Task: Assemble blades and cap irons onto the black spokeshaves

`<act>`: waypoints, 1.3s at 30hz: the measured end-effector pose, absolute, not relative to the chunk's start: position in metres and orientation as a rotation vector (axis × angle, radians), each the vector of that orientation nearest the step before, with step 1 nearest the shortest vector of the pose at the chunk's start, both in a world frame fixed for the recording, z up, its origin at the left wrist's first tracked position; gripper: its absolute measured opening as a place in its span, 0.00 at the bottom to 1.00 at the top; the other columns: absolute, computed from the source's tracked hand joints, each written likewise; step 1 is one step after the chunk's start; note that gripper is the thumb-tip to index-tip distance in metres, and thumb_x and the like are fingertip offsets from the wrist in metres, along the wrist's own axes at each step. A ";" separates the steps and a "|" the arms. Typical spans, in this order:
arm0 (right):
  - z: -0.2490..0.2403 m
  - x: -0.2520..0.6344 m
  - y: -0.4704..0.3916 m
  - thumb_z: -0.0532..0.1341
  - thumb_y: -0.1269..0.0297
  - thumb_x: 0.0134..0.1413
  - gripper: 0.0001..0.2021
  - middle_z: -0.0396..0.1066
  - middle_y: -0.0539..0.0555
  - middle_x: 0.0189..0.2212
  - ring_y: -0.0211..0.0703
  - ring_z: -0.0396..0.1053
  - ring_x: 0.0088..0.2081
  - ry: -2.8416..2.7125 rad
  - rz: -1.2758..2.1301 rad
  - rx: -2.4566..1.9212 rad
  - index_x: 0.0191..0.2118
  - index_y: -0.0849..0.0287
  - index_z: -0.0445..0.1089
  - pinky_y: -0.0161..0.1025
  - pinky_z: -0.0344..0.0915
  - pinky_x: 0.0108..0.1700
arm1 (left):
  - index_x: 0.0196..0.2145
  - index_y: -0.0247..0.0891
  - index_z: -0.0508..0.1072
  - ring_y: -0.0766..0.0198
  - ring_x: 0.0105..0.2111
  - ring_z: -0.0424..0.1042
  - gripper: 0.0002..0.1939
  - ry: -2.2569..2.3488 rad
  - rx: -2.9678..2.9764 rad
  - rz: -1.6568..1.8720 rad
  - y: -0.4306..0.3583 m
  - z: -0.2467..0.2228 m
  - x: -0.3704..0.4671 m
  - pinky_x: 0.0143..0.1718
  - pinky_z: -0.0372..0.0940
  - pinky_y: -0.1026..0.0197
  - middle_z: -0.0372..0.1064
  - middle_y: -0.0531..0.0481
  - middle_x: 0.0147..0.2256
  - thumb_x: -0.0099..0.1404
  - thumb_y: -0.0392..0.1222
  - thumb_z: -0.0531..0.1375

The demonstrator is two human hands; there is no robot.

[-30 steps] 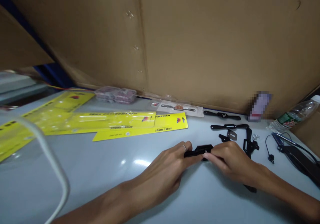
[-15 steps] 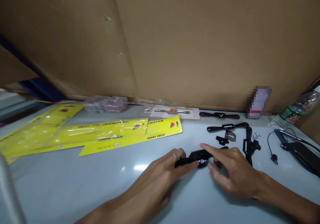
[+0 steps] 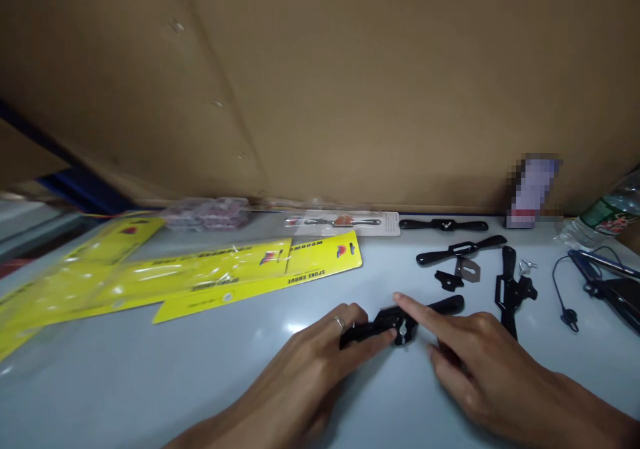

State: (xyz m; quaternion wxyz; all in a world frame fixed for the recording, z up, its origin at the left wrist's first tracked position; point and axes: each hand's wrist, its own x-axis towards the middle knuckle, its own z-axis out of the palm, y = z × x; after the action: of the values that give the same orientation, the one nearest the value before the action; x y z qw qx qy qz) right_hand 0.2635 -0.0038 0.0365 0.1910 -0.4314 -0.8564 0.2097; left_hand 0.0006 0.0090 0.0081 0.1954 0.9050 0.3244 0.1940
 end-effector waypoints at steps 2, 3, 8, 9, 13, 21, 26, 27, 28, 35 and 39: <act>0.036 0.265 -0.003 0.52 0.70 0.65 0.15 0.76 0.53 0.31 0.42 0.71 0.30 -2.450 0.517 -1.159 0.44 0.58 0.76 0.40 0.61 0.33 | 0.69 0.53 0.60 0.56 0.44 0.72 0.51 0.914 2.517 0.522 0.009 0.009 0.000 0.43 0.72 0.55 0.67 0.46 0.48 0.51 0.18 0.48; 0.036 0.265 -0.002 0.52 0.69 0.66 0.14 0.73 0.52 0.27 0.41 0.69 0.27 -2.445 0.471 -1.156 0.35 0.58 0.75 0.40 0.60 0.32 | 0.68 0.53 0.60 0.56 0.44 0.72 0.50 0.913 2.510 0.518 0.008 0.009 0.000 0.44 0.73 0.55 0.66 0.46 0.49 0.51 0.18 0.48; 0.037 0.263 -0.004 0.57 0.67 0.65 0.10 0.69 0.47 0.22 0.40 0.66 0.25 -2.372 0.509 -1.252 0.47 0.60 0.73 0.39 0.59 0.31 | 0.68 0.53 0.61 0.54 0.43 0.72 0.51 0.913 2.506 0.562 0.007 0.003 -0.001 0.40 0.73 0.54 0.66 0.45 0.48 0.48 0.20 0.48; 0.036 0.263 -0.004 0.57 0.67 0.64 0.11 0.69 0.46 0.22 0.39 0.66 0.25 -2.373 0.535 -1.252 0.49 0.60 0.72 0.38 0.59 0.31 | 0.68 0.53 0.60 0.54 0.43 0.72 0.52 0.913 2.510 0.577 0.007 0.003 -0.001 0.40 0.73 0.54 0.66 0.45 0.48 0.48 0.20 0.48; 0.034 0.263 -0.004 0.54 0.66 0.68 0.16 0.65 0.47 0.20 0.36 0.60 0.21 -2.339 0.457 -1.148 0.27 0.58 0.69 0.38 0.52 0.27 | 0.68 0.53 0.61 0.55 0.44 0.72 0.51 0.914 2.511 0.556 0.008 0.003 -0.001 0.42 0.73 0.54 0.66 0.45 0.49 0.48 0.20 0.48; 0.031 0.261 -0.004 0.55 0.68 0.67 0.16 0.64 0.46 0.19 0.34 0.59 0.21 -2.315 0.541 -1.143 0.26 0.58 0.70 0.36 0.53 0.27 | 0.67 0.53 0.62 0.56 0.44 0.72 0.51 0.921 2.506 0.558 0.006 0.006 -0.001 0.43 0.73 0.55 0.65 0.46 0.49 0.48 0.19 0.48; 0.032 0.258 -0.007 0.55 0.68 0.66 0.13 0.60 0.44 0.17 0.34 0.58 0.19 -2.203 0.408 -1.240 0.29 0.58 0.69 0.35 0.53 0.26 | 0.67 0.55 0.61 0.56 0.44 0.72 0.52 0.940 2.510 0.519 0.007 0.006 -0.002 0.44 0.73 0.54 0.66 0.46 0.49 0.48 0.18 0.48; 0.031 0.257 -0.008 0.55 0.67 0.66 0.11 0.62 0.45 0.18 0.35 0.60 0.20 -2.217 0.396 -1.252 0.33 0.59 0.71 0.36 0.54 0.26 | 0.67 0.54 0.62 0.56 0.43 0.72 0.52 0.932 2.515 0.546 0.008 0.006 -0.002 0.43 0.73 0.54 0.66 0.46 0.48 0.47 0.19 0.49; 0.031 0.257 -0.009 0.55 0.67 0.66 0.11 0.64 0.45 0.19 0.36 0.61 0.20 -2.246 0.407 -1.233 0.33 0.59 0.72 0.36 0.55 0.27 | 0.67 0.53 0.62 0.55 0.43 0.72 0.51 0.929 2.517 0.559 0.008 0.005 -0.002 0.42 0.73 0.54 0.66 0.46 0.48 0.47 0.19 0.49; 0.035 0.254 -0.012 0.55 0.66 0.66 0.14 0.59 0.43 0.16 0.33 0.56 0.18 -2.155 0.551 -1.233 0.28 0.58 0.71 0.33 0.52 0.23 | 0.66 0.53 0.63 0.58 0.43 0.73 0.52 0.936 2.516 0.518 0.006 0.008 -0.001 0.43 0.73 0.57 0.67 0.47 0.48 0.46 0.18 0.49; 0.036 0.255 -0.011 0.56 0.65 0.65 0.11 0.58 0.42 0.16 0.33 0.56 0.18 -2.179 0.664 -1.281 0.32 0.58 0.74 0.34 0.53 0.24 | 0.67 0.53 0.63 0.57 0.44 0.73 0.54 0.947 2.508 0.520 0.006 0.007 -0.002 0.44 0.74 0.56 0.67 0.46 0.49 0.44 0.18 0.50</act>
State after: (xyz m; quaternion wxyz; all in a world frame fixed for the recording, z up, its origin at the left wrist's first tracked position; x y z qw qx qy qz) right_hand 0.2549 -0.0107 0.0357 0.2608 -0.4733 -0.8049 0.2452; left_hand -0.0019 0.0064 0.0074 0.2040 0.8991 0.3397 0.1863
